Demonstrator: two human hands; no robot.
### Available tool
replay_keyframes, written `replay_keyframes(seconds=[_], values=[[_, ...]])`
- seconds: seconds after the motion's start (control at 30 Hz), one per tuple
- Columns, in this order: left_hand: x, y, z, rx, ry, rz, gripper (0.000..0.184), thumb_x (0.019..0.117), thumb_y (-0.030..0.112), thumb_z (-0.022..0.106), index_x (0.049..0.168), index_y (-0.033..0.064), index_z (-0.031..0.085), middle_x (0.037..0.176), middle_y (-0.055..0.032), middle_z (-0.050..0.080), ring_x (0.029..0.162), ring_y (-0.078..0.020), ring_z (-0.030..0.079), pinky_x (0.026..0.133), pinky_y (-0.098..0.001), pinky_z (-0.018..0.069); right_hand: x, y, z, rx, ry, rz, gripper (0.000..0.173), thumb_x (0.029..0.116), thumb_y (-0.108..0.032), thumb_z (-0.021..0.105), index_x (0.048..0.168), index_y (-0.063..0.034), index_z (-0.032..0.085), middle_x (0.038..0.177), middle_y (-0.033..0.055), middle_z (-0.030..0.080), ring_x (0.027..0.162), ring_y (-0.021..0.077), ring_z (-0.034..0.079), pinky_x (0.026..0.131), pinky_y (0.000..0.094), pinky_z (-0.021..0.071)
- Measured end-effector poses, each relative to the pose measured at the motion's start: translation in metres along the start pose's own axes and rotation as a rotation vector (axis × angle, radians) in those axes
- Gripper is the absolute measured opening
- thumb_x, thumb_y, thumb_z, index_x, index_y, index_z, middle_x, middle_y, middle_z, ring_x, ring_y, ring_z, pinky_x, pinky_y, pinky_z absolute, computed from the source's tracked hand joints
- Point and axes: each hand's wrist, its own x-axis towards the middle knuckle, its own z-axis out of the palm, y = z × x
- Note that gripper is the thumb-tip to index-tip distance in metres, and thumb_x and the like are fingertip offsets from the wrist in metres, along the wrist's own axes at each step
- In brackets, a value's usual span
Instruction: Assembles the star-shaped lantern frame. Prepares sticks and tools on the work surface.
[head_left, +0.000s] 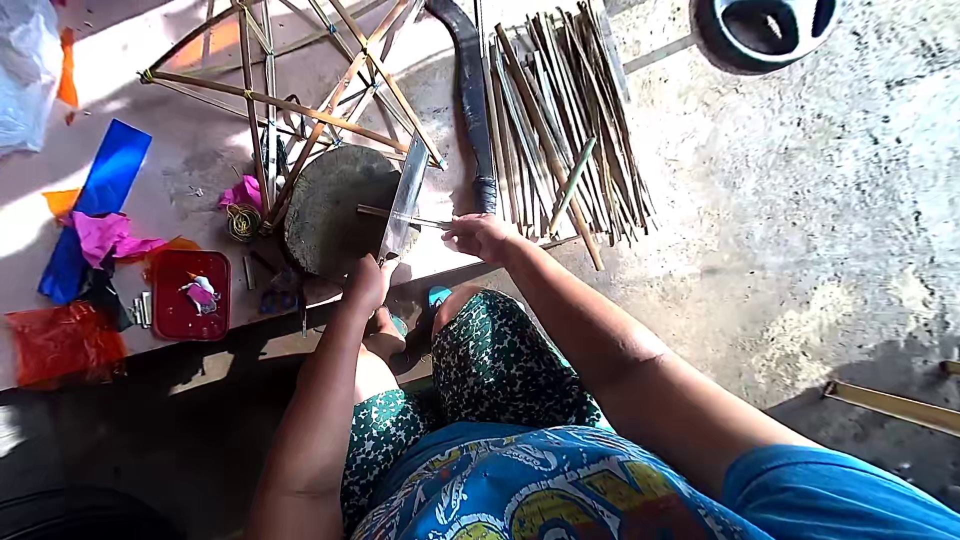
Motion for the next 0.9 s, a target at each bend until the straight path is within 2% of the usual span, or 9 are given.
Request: replay_keyframes(seconds=[0.1, 0.2, 0.37, 0.4, 0.47, 0.6, 0.73, 0.8, 0.9], values=[[-0.013, 0.002, -0.008, 0.003, 0.072, 0.066, 0.043, 0.1087, 0.034, 0.051, 0.120, -0.0058, 0.061, 0.094, -0.0244, 0.066, 0.084, -0.0376, 0.067, 0.082, -0.0569, 0.0540, -0.011, -0.011, 0.010, -0.005, -0.020, -0.077, 0.020, 0.1080, -0.016, 0.049, 0.111, -0.0008, 0.061, 0.087, 0.0073, 0.072, 0.066, 0.0096, 0.066, 0.063, 0.0229, 0.0553], [-0.022, 0.002, -0.016, -0.012, 0.080, 0.087, 0.041, 0.1091, 0.032, 0.051, 0.123, -0.0055, 0.061, 0.102, -0.0268, 0.067, 0.095, -0.0408, 0.067, 0.089, -0.0598, 0.0512, -0.011, -0.012, 0.007, 0.055, -0.043, -0.130, 0.016, 0.1031, -0.005, 0.054, 0.114, 0.0012, 0.064, 0.088, 0.0064, 0.069, 0.070, 0.0098, 0.066, 0.068, 0.0235, 0.0569], [-0.020, -0.004, -0.014, -0.022, 0.094, 0.102, 0.040, 0.1092, 0.032, 0.051, 0.123, -0.0051, 0.060, 0.095, -0.0252, 0.065, 0.083, -0.0378, 0.066, 0.081, -0.0570, 0.0531, -0.010, -0.005, 0.007, -0.232, 0.045, -0.179, 0.026, 0.0999, 0.001, 0.059, 0.125, 0.0050, 0.062, 0.101, 0.0128, 0.070, 0.078, 0.0123, 0.068, 0.074, 0.0273, 0.0580], [-0.022, -0.001, -0.015, -0.027, 0.112, 0.097, 0.041, 0.1092, 0.032, 0.051, 0.122, -0.0056, 0.060, 0.095, -0.0253, 0.065, 0.084, -0.0379, 0.065, 0.081, -0.0570, 0.0525, -0.010, -0.002, 0.007, -0.279, 0.053, -0.191, 0.027, 0.1000, 0.001, 0.059, 0.126, 0.0054, 0.062, 0.103, 0.0140, 0.070, 0.079, 0.0128, 0.068, 0.075, 0.0282, 0.0582], [-0.029, 0.012, -0.020, -0.047, 0.132, 0.072, 0.043, 0.1094, 0.032, 0.051, 0.124, -0.0075, 0.059, 0.104, -0.0291, 0.065, 0.097, -0.0422, 0.066, 0.090, -0.0600, 0.0500, -0.008, 0.006, 0.005, -0.321, 0.066, -0.213, 0.028, 0.1000, 0.000, 0.059, 0.127, 0.0055, 0.062, 0.104, 0.0152, 0.071, 0.079, 0.0136, 0.069, 0.075, 0.0288, 0.0586], [-0.027, 0.036, -0.020, -0.012, 0.119, 0.070, 0.042, 0.1102, 0.032, 0.049, 0.125, -0.0069, 0.058, 0.108, -0.0293, 0.065, 0.104, -0.0425, 0.065, 0.094, -0.0594, 0.0491, -0.002, 0.016, 0.004, -0.354, 0.087, -0.251, 0.027, 0.0994, -0.001, 0.061, 0.125, 0.0059, 0.065, 0.104, 0.0161, 0.072, 0.077, 0.0142, 0.070, 0.074, 0.0295, 0.0594], [-0.013, 0.040, -0.008, 0.032, 0.072, 0.092, 0.041, 0.1105, 0.032, 0.047, 0.125, -0.0047, 0.059, 0.101, -0.0260, 0.066, 0.090, -0.0382, 0.067, 0.085, -0.0561, 0.0531, -0.001, 0.017, 0.003, -0.391, 0.088, -0.264, 0.026, 0.0993, -0.001, 0.062, 0.124, 0.0048, 0.066, 0.100, 0.0138, 0.073, 0.074, 0.0130, 0.070, 0.072, 0.0290, 0.0594], [-0.011, 0.043, -0.005, 0.061, 0.058, 0.083, 0.042, 0.1106, 0.032, 0.047, 0.125, -0.0053, 0.058, 0.102, -0.0269, 0.066, 0.091, -0.0385, 0.068, 0.085, -0.0561, 0.0537, -0.001, 0.018, 0.003, -0.409, 0.086, -0.276, 0.026, 0.0993, -0.001, 0.062, 0.124, 0.0050, 0.066, 0.098, 0.0135, 0.073, 0.072, 0.0124, 0.069, 0.071, 0.0287, 0.0589], [-0.012, 0.047, -0.005, 0.132, 0.045, 0.057, 0.045, 0.1108, 0.033, 0.046, 0.126, -0.0074, 0.058, 0.111, -0.0291, 0.066, 0.107, -0.0414, 0.067, 0.095, -0.0578, 0.0511, -0.003, 0.017, 0.003, -0.465, 0.077, -0.270, 0.027, 0.1004, -0.004, 0.061, 0.125, 0.0035, 0.067, 0.099, 0.0125, 0.073, 0.073, 0.0121, 0.069, 0.073, 0.0293, 0.0587]])
